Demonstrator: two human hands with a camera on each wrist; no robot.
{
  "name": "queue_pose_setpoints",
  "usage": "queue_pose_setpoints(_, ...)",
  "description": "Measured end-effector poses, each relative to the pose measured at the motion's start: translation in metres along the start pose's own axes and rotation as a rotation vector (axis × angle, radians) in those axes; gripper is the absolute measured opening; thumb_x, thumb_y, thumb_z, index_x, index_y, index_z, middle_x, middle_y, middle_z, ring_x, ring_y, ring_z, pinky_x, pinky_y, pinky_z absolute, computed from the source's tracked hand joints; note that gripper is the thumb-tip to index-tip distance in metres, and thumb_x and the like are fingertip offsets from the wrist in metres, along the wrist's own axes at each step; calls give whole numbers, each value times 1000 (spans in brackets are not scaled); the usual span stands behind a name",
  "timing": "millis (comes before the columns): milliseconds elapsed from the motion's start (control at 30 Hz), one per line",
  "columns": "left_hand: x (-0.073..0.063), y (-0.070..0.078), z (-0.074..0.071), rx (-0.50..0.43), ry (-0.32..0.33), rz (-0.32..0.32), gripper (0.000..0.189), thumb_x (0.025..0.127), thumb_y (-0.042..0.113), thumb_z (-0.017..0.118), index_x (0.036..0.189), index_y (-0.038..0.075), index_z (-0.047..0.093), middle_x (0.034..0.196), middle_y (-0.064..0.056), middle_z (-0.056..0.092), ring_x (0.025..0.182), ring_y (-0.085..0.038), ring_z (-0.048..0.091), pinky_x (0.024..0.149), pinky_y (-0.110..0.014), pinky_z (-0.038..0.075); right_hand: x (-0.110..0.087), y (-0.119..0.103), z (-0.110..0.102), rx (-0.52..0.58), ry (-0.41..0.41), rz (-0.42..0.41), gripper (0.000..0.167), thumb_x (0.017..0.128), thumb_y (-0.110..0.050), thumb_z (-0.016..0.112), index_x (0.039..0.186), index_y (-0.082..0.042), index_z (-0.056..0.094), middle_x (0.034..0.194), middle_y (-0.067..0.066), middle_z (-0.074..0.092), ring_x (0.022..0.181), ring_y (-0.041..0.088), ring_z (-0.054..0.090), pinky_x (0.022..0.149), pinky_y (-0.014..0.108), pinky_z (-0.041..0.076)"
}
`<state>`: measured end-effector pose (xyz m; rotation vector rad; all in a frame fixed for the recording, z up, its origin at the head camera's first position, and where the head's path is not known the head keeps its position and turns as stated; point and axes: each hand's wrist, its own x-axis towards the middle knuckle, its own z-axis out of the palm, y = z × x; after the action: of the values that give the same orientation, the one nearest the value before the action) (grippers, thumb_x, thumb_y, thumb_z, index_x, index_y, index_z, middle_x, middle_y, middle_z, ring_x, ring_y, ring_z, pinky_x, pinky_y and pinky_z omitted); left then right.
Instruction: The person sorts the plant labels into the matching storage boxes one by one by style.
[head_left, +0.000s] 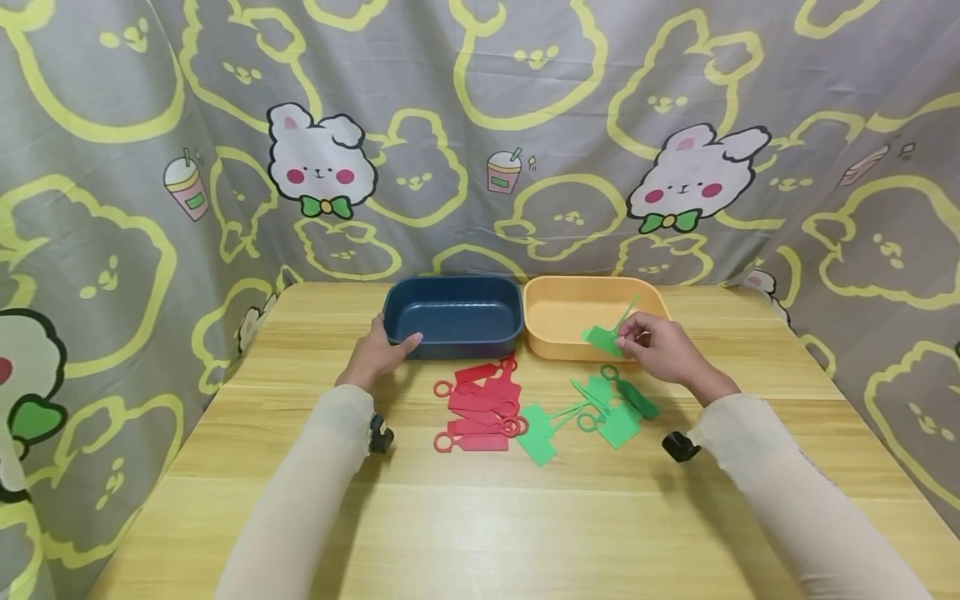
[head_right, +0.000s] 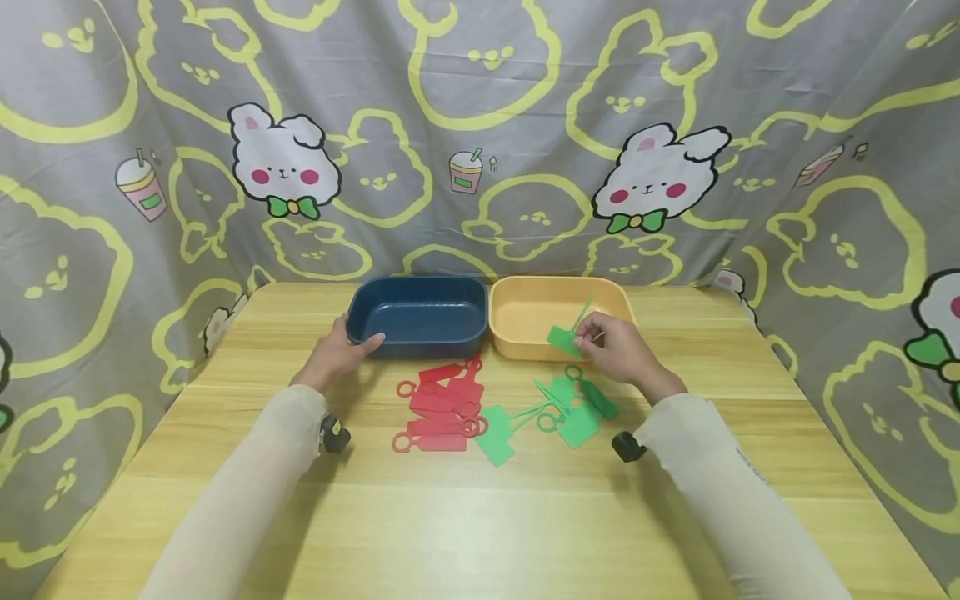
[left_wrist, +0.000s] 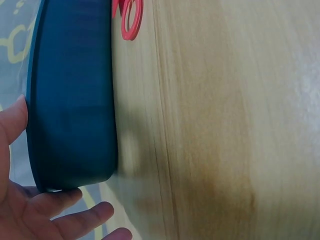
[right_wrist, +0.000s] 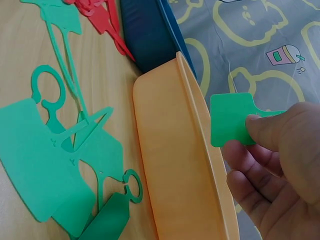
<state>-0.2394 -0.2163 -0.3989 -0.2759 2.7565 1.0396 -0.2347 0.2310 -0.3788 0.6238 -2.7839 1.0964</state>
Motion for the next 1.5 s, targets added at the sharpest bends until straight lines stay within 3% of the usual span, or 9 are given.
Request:
queue_pose_setpoints(233,-1,1,0,-3,1,13,103,92,62,51,154,2,-5,156,-29,15,140,-45,20,110,-56,22,6,2,0,55,-5,21,5,95,-4,60,97,1,60,83,11,60,77,37,66,61,26,50)
queue_pose_setpoints(433,0,1,-1,-8,0,8,102,92,61,51,154,3,-6,156,-28,15,141,-45,20,110,-57,22,10,3,-3,73,3,46,8,95,-5,60,97,3,60,83,13,60,78,39,65,62,25,50)
queue_pose_setpoints(767,-1,0,1,-6,-6,17,101,93,58,52,154,2,-6,155,-30,15,140,-47,20,110,-57,22,15,13,-4,51,-9,99,12,98,-11,59,100,1,59,88,12,60,78,28,66,64,27,51)
queue_pose_setpoints(1500,-3,1,0,-7,8,19,101,93,58,52,154,2,-5,155,-29,16,140,-46,21,110,-57,22,23,19,-11,36,8,152,17,98,-14,59,101,2,59,88,12,62,80,26,66,64,27,50)
